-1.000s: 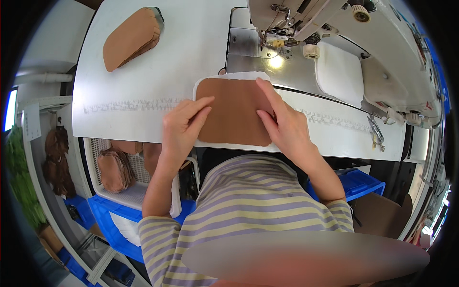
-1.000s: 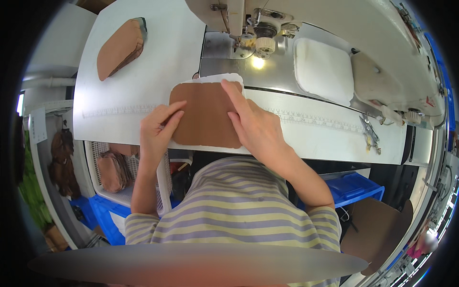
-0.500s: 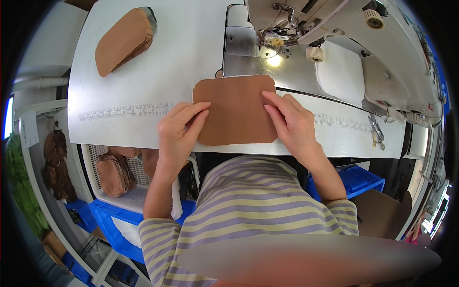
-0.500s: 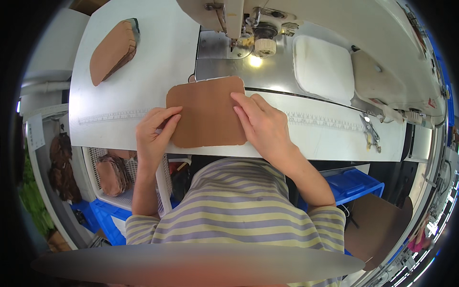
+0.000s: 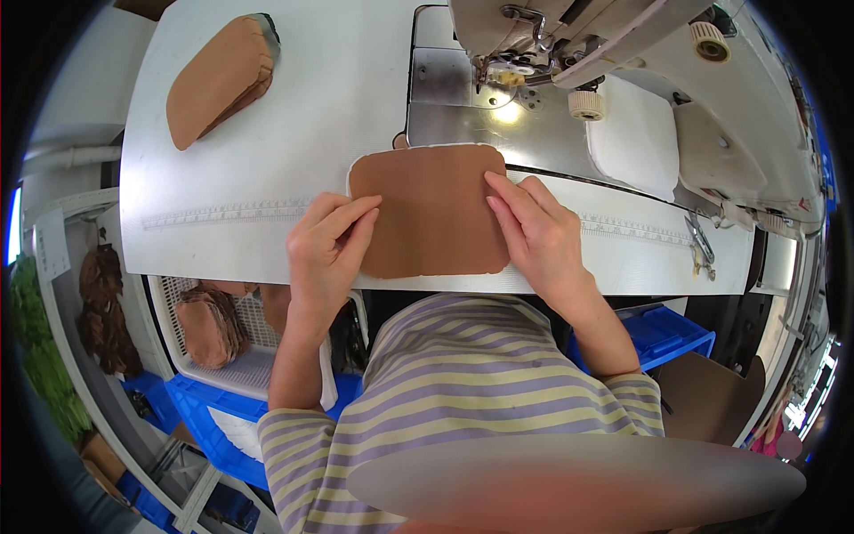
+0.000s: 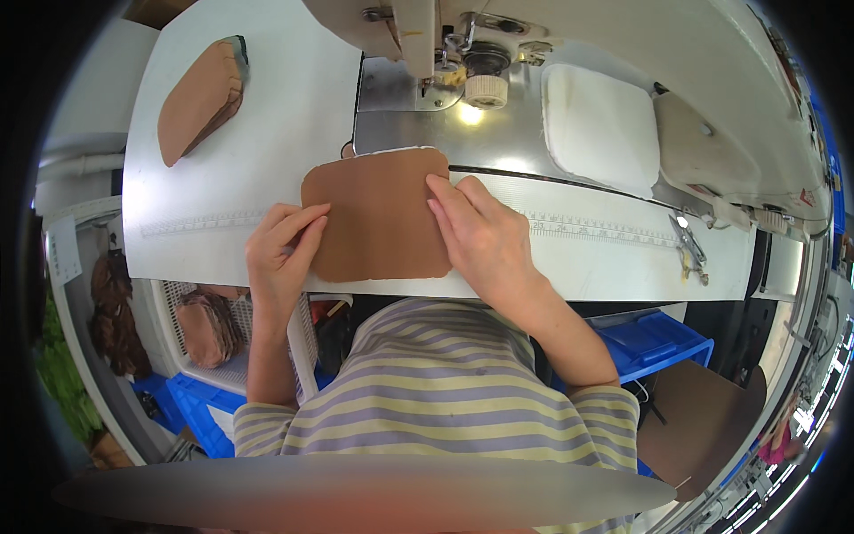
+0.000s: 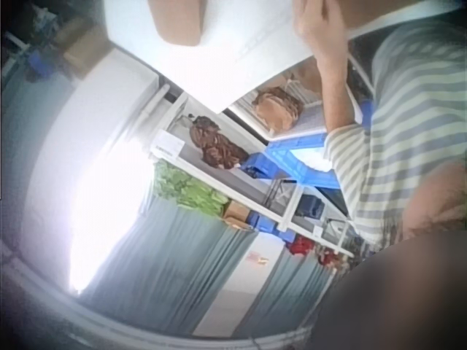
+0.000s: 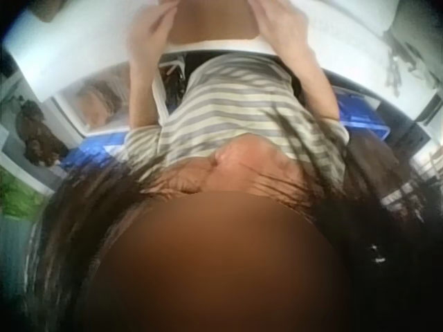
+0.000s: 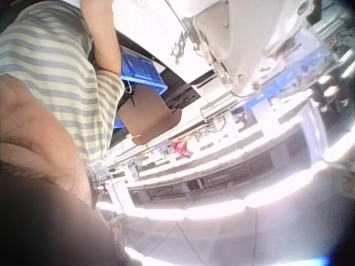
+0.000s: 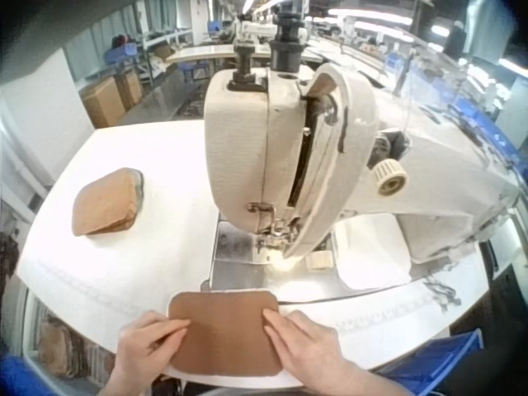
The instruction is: Using an industrial sewing machine to sew a leather pouch component.
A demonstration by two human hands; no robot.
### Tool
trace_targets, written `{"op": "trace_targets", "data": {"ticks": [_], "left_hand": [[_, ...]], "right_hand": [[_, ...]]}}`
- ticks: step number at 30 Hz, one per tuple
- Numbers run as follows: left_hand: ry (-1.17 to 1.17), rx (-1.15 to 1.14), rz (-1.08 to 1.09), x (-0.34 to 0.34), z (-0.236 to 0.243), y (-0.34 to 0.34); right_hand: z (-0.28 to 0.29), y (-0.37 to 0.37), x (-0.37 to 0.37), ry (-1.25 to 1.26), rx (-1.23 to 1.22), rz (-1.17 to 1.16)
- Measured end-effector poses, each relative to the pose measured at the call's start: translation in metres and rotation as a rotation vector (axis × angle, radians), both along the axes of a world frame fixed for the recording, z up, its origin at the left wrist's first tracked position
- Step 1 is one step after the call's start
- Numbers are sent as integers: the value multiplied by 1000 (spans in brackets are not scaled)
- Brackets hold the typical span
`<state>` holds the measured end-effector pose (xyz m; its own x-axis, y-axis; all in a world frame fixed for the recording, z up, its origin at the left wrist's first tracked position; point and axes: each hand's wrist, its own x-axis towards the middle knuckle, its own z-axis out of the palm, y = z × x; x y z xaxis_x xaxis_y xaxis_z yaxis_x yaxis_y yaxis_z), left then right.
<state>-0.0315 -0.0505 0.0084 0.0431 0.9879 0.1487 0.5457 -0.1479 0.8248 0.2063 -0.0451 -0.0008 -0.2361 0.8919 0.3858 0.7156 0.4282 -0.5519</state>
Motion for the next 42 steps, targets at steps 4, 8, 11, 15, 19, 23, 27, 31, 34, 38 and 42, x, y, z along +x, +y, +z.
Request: {"op": "trace_targets", "data": {"ticks": [4, 8, 11, 15, 19, 23, 27, 31, 34, 38, 42], "left_hand": [[-9, -8, 6, -1, 1, -2], [-5, -18, 13, -1, 2, -3], [-28, -6, 22, -1, 1, -3], [-40, 6, 44, -1, -1, -3], [21, 61, 16, -2, -1, -3], [88, 39, 6, -1, -1, -3], [76, 53, 6, -2, -1, -2], [67, 92, -10, -4, 0, -1], [49, 55, -1, -3, 3, -2], [142, -40, 14, -7, 9, -2], [98, -133, -48, -22, 12, 8]], "right_hand": [[0, 0, 0, -17, -10, -12], [1, 0, -2, -51, -5, -24], [1, 1, -3, -71, 4, -26], [2, 2, -3, -95, 14, -25], [2, 2, -4, -117, 1, -23], [2, 2, -4, -117, 10, -25], [1, 2, -4, -102, 19, -12], [0, 2, -5, -129, 11, -26], [0, 1, -5, -136, -7, -37], [0, 2, -4, -148, -15, -31], [0, 3, -3, -145, -13, 3]]}}
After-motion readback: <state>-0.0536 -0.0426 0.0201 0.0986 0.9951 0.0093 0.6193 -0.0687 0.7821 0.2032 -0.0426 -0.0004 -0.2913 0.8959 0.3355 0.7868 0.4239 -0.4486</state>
